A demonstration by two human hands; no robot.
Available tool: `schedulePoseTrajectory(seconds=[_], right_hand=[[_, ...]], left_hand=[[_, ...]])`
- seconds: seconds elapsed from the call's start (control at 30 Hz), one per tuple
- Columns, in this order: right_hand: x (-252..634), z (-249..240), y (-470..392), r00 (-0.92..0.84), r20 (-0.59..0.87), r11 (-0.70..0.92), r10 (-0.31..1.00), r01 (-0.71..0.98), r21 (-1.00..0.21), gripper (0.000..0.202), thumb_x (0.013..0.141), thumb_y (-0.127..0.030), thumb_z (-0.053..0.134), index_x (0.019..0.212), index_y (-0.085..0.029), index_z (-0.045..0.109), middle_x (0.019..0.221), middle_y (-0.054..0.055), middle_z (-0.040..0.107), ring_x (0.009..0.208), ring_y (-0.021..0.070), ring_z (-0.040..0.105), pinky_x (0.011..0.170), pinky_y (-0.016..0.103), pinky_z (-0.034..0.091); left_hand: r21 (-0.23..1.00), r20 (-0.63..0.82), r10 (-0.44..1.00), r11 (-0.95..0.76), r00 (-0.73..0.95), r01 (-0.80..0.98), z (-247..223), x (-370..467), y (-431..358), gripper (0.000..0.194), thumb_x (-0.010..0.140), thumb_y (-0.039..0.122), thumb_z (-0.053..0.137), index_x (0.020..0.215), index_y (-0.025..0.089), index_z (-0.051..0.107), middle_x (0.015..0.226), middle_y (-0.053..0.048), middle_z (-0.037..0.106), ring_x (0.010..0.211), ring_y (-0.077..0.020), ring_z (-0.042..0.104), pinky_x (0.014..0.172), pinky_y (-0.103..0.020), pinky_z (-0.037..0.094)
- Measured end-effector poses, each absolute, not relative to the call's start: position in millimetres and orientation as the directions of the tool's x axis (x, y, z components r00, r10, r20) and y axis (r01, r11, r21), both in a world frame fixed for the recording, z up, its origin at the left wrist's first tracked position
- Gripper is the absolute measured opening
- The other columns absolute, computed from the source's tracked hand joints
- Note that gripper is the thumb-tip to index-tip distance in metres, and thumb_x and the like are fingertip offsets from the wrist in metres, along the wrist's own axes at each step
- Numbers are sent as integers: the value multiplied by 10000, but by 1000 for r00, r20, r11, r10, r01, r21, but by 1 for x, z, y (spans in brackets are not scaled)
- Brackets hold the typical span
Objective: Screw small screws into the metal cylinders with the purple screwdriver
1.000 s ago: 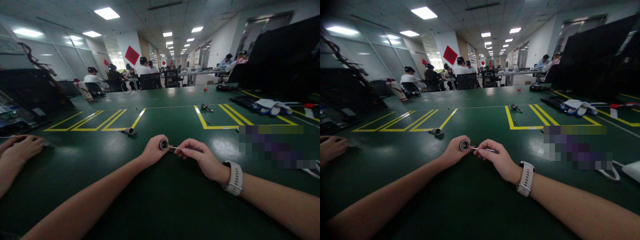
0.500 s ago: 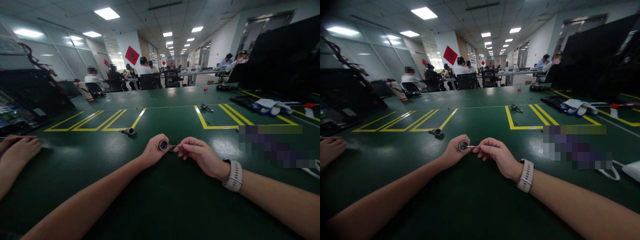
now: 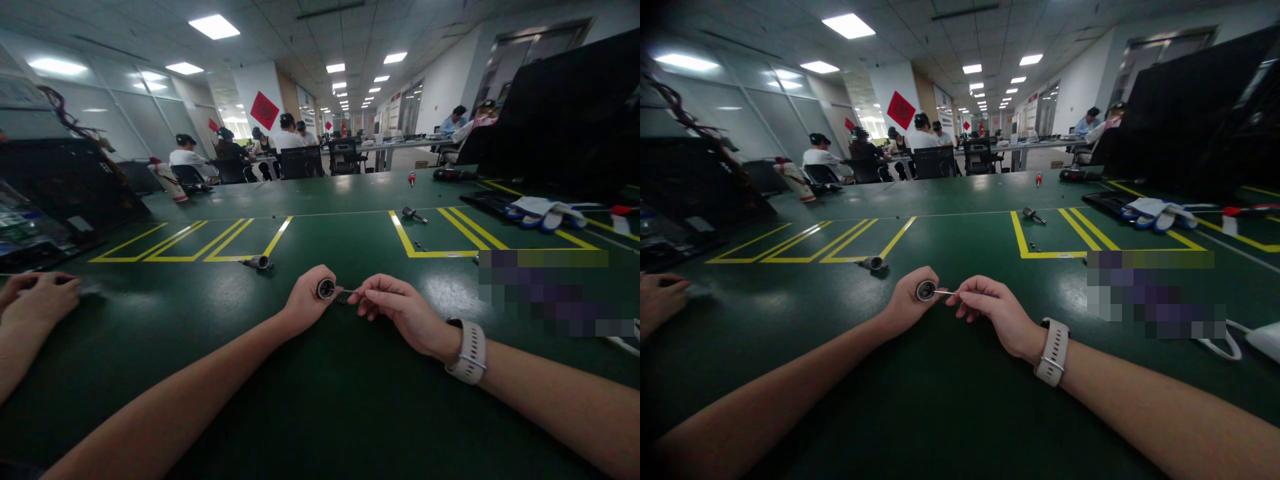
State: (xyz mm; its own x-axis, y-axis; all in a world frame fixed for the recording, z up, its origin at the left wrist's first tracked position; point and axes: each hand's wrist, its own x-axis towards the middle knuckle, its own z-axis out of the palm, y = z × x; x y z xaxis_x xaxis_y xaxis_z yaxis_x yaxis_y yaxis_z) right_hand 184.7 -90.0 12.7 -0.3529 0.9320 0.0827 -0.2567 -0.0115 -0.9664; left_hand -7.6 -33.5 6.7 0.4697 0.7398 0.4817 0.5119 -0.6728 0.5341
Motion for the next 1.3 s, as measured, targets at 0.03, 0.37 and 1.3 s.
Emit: schedulePoseTrajectory(seconds=[0.03,0.37,1.3], right_hand=[[184,14,-90,-351,73,-23,933,-263,-964,68,802,-235,564,825,-187,608,929,45,669,727,134,569,653,285,404],[185,12,-92,-310,113,32,944,-255,-966,91,815,-253,550,847,-188,606,908,45,666,730,139,564,651,292,405],[183,14,-92,-330,59,-26,942,-247,-969,85,796,-258,574,822,-185,607,886,43,666,721,142,560,653,292,397]], left_hand=[[549,477,740,-672,474,497,7,-8,-33,171,767,223,570,659,166,451,665,34,456,613,-100,440,574,-228,353],[549,479,759,-651,441,524,6,-6,-32,167,745,199,582,647,167,450,646,39,451,601,-100,437,564,-228,347],[532,433,756,-654,492,537,7,-7,-31,125,744,181,568,661,163,476,668,29,479,629,-110,461,586,-237,364]])
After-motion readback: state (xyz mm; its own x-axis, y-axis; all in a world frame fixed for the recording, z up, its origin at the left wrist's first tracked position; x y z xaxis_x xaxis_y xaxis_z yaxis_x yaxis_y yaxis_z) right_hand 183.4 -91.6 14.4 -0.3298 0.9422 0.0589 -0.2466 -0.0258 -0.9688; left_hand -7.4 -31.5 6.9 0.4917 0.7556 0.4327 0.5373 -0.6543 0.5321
